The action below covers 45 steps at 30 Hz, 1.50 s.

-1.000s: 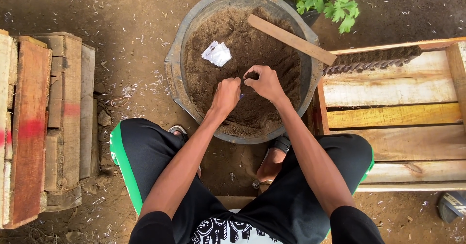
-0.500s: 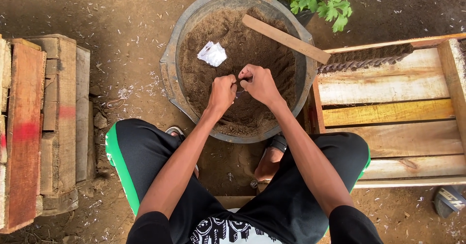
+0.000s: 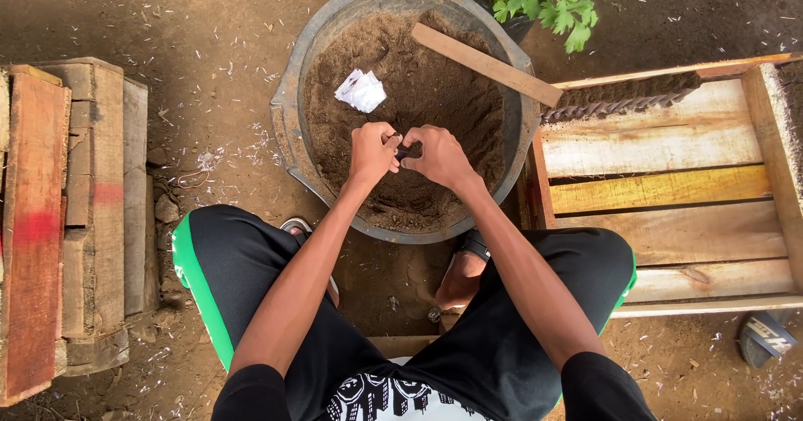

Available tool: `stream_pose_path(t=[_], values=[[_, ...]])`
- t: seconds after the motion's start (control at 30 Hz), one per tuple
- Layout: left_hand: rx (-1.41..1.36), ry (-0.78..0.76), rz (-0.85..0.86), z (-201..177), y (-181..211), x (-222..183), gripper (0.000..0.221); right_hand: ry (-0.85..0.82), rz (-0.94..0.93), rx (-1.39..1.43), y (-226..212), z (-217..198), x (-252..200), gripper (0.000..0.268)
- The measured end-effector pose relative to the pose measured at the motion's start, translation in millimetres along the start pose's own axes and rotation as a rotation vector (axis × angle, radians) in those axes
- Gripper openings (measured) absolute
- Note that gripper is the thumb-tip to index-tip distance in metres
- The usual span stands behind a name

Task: Sorting and placing coffee beans from a small packet into a bucket of soil.

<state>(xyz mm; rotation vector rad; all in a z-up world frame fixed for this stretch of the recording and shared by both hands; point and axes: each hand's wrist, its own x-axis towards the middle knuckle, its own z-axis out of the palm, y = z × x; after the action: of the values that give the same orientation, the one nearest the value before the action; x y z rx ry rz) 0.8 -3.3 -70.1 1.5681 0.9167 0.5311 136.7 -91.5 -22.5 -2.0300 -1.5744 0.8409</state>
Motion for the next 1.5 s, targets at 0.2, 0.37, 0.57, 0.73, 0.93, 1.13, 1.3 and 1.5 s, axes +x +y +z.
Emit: stream_pose_path(t=[0.2, 0.37, 0.57, 0.73, 0.93, 1.13, 1.3, 1.5], values=[[-0.039, 0.006, -0.011, -0.9, 6.3, -2.2, 0.012, 0.028, -0.003, 0.19, 11.9, 7.1, 5.1, 0.026], [-0.065, 0.012, -0.023, 2.8, 2.2, -2.5, 0.013, 0.001, 0.0, 0.15, 24.1, 18.9, 8.0, 0.024], [-0.037, 0.031, 0.002, 3.9, -2.2, -3.0, 0.018, 0.108, 0.034, 0.227, 51.4, 24.5, 19.8, 0.024], [0.052, -0.266, -0.096, 4.5, 7.7, -17.5, 0.051, 0.21, 0.092, 0.207, 51.1, 11.8, 19.1, 0.018], [-0.238, -0.386, -0.129, 15.7, 14.5, -16.6, 0.046, 0.174, 0.01, 0.267, 5.7, -12.1, 5.0, 0.018], [-0.226, -0.278, -0.112, 8.4, 31.4, -21.5, 0.012, 0.114, 0.017, 0.341, 7.7, -4.7, 1.7, 0.022], [-0.132, -0.248, -0.077, 8.9, 16.3, -16.4, 0.006, 0.121, 0.038, 0.456, 3.9, -6.6, 1.5, 0.021], [-0.066, -0.182, -0.026, 9.0, -2.4, -5.5, 0.009, 0.118, 0.046, 0.477, 3.9, 0.0, 3.2, 0.021]])
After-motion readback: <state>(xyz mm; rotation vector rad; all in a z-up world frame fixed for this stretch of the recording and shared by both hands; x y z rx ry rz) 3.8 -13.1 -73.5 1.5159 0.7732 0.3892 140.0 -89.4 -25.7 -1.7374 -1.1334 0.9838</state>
